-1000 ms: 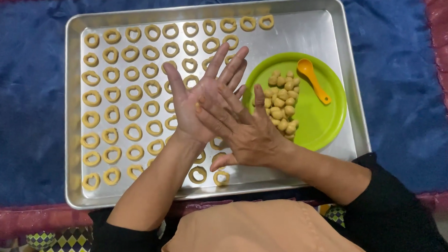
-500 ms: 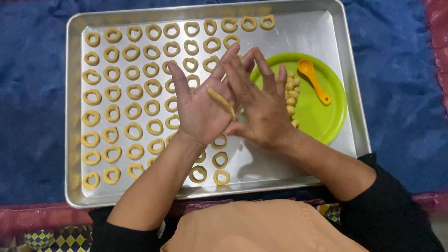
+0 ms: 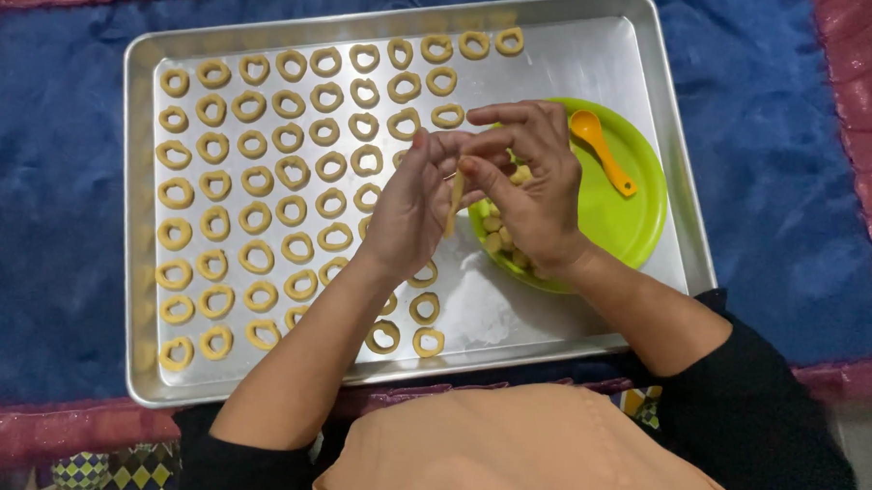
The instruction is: A person is manually shaping small pieces of dough into rings by rolling them between their palms and joining the ends, then placing them on a large metal tray.
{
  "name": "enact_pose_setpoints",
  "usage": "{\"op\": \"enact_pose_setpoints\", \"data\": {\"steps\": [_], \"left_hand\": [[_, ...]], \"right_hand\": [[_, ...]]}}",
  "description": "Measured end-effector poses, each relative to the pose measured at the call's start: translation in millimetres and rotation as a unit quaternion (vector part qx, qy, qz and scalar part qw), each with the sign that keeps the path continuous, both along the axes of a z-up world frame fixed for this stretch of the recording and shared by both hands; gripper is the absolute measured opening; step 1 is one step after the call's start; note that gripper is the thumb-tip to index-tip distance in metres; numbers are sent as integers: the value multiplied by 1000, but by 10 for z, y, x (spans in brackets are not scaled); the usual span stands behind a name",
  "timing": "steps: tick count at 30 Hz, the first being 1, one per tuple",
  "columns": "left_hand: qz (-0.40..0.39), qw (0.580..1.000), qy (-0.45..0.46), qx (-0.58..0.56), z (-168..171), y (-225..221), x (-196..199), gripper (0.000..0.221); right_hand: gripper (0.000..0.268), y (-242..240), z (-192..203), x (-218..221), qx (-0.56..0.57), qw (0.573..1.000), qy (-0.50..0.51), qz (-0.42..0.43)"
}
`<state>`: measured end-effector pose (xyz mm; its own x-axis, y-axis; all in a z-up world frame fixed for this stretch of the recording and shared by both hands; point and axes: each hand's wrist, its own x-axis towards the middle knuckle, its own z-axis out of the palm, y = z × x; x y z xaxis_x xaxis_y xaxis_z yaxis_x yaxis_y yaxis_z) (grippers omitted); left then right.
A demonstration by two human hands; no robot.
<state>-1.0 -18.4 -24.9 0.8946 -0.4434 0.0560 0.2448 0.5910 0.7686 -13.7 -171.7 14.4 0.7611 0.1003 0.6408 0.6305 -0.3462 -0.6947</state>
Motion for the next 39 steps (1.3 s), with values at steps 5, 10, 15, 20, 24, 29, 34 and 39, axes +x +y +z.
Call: {"op": "enact_pose_setpoints", "data": {"steps": [5,10,15,20,24,29,34,39], "left_hand": [[41,998,39,13,9,52,44,22],[135,989,46,-41,172,119,35,18],[145,977,62,-143,4,144,108,23],[168,975,54,-133,194,142,40,22],[196,979,34,-42,48,206,105,20],[204,978,18,33,170,226,89,19],[189,977,23,97,73,222,124,17],[171,967,-2,187,98,203,80,18]], "right_hand": [[15,-37,70,7,-7,999,44,3],[19,-4,-34,-32,47,991,127,22],[34,148,-266,-61,129,943,280,128],[23,64,-306,31,153,931,306,125],[14,-45,-222,106,236,905,330,128],[29,-151,24,111,296,868,377,131],[24,-180,-20,138,266,893,351,88],[26,-176,-90,187,262,901,335,85]]}}
